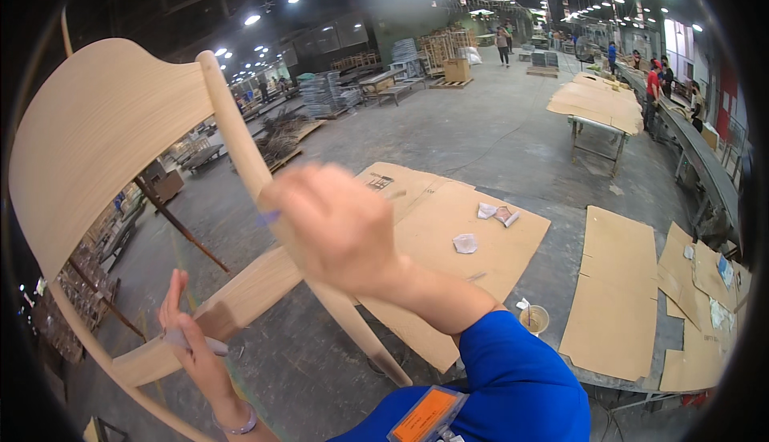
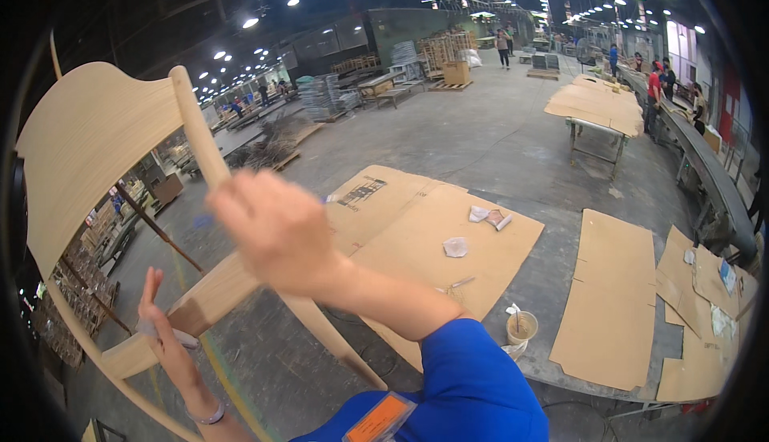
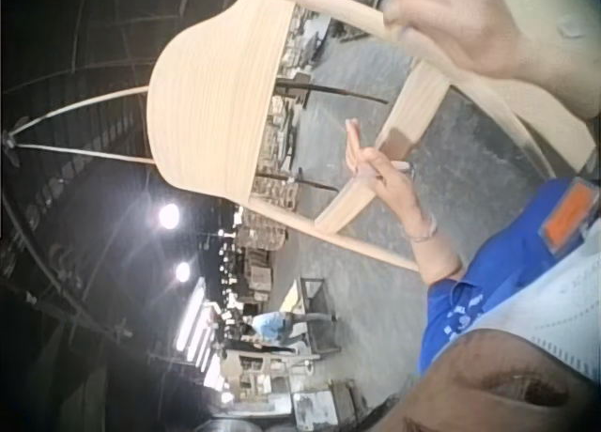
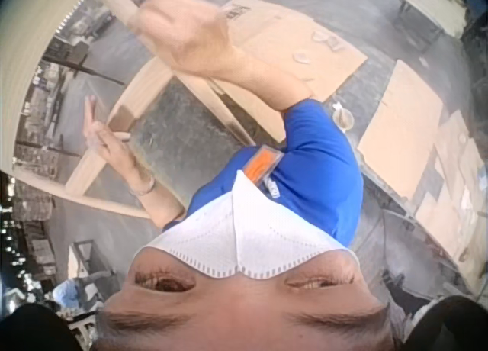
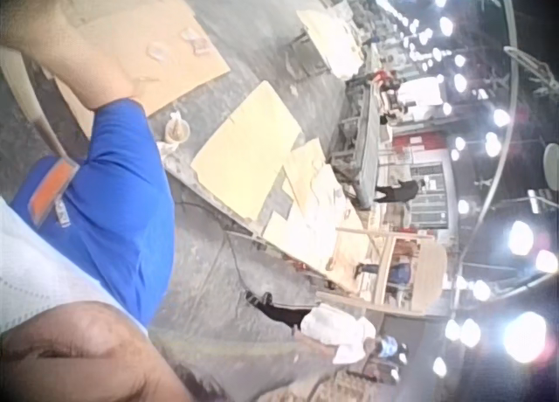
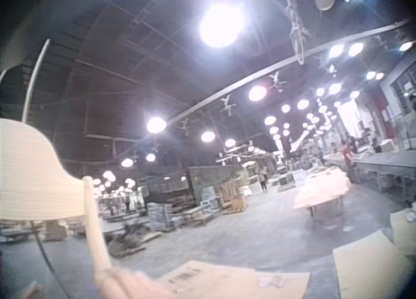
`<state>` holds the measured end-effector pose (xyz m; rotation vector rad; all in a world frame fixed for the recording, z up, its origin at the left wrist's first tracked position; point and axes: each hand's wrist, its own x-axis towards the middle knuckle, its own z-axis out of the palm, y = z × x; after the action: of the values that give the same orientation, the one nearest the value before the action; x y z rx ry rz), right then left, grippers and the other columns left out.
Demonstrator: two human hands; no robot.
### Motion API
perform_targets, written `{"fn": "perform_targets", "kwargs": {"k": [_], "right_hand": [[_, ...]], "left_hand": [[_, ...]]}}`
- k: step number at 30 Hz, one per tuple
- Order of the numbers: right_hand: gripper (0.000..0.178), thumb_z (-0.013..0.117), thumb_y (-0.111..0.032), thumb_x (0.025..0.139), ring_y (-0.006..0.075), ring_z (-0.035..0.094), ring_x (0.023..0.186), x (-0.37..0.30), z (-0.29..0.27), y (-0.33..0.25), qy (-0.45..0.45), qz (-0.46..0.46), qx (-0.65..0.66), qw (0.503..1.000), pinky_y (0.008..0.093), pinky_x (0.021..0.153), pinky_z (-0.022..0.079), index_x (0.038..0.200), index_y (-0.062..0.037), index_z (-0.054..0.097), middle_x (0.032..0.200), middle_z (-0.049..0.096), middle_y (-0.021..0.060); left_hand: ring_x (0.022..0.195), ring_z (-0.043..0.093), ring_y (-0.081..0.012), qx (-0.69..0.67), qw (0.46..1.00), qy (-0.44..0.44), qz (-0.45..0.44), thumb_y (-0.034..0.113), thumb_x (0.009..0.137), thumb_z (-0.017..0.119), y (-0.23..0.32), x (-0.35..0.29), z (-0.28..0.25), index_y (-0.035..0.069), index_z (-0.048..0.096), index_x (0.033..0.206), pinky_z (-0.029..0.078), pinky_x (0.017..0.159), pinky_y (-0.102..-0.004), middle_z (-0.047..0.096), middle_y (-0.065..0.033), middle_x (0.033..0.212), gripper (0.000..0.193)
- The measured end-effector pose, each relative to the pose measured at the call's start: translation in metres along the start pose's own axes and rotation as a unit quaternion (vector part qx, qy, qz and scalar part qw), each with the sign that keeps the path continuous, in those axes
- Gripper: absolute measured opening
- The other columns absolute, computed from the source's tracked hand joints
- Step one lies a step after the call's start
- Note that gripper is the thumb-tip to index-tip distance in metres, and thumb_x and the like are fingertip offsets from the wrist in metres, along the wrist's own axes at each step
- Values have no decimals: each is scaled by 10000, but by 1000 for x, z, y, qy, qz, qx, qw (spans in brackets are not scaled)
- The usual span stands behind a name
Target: The person applies a finish to a wooden chair using a small brush, focusing on the edges and joints of the backrest and legs. They repeatedly dip the brush into a container and rotate the chair to access different areas.
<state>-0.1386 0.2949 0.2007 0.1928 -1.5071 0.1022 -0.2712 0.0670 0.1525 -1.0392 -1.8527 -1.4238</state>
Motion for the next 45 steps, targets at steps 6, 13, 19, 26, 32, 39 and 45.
{"fn": "perform_targets", "kwargs": {"k": [6, 13, 19, 26, 32, 39, 45], "right_hand": [[224, 751, -193, 993, 306, 745, 923, -33, -8, -46, -200, 113, 289, 929, 387, 756, 577, 1174, -63, 722, 1054, 742, 110], [296, 767, -273, 1000, 317, 732, 941, -29, -10, -24, -251, 158, 368, 882, 411, 790, 563, 1212, -73, 715, 1074, 728, 105], [392, 835, -228, 956, 243, 678, 800, -15, -30, -9, -370, 223, 348, 832, 370, 720, 522, 1286, -70, 696, 1075, 738, 89], [191, 856, -138, 899, 81, 370, 673, -10, -23, 1, -301, 299, 339, 840, 277, 613, 308, 1064, -90, 772, 857, 618, -53], [165, 838, -144, 893, 71, 346, 704, -6, 5, 16, -328, 313, 361, 815, 271, 626, 295, 1023, -81, 757, 826, 569, -74], [214, 831, -155, 922, 78, 360, 706, -10, 28, 21, -332, 299, 361, 819, 278, 628, 342, 1117, -79, 786, 870, 663, -65], [249, 842, -158, 921, 122, 604, 736, -17, 57, 23, -257, 208, 329, 885, 300, 665, 492, 1155, -84, 795, 908, 739, 15]], "left_hand": [[1619, 324, -308, -161, 979, -87, 88, 786, 1081, 228, 39, -10, 44, 21, 353, 1684, 157, 1341, -520, 443, -179, 1693, 981], [1579, 398, -323, -164, 958, -210, 104, 811, 1059, 202, 45, 15, 61, -1, 331, 1684, 14, 1341, -529, 541, -191, 1612, 1032], [1546, 429, -349, -176, 951, -235, 102, 740, 1085, 287, 45, 17, 64, -19, 320, 1682, 18, 1315, -601, 555, -189, 1592, 966], [1268, 636, -265, -270, 945, -149, 108, 339, 999, 782, 25, 28, 64, 33, 631, 1394, 332, 1240, -513, 687, -127, 1353, 522], [990, 661, -180, -273, 955, -104, 48, 93, 987, 787, 12, 30, 58, 18, 701, 1083, 508, 1007, -367, 699, -58, 1047, 149], [1009, 631, -164, -249, 964, -65, 65, 100, 997, 782, 1, 36, 62, 17, 736, 1040, 495, 915, -312, 681, -48, 1024, 104], [1068, 624, -206, -162, 980, -24, 114, 125, 1010, 766, -10, 40, 65, 10, 714, 1209, 502, 946, -360, 670, -93, 1107, 235]]}}
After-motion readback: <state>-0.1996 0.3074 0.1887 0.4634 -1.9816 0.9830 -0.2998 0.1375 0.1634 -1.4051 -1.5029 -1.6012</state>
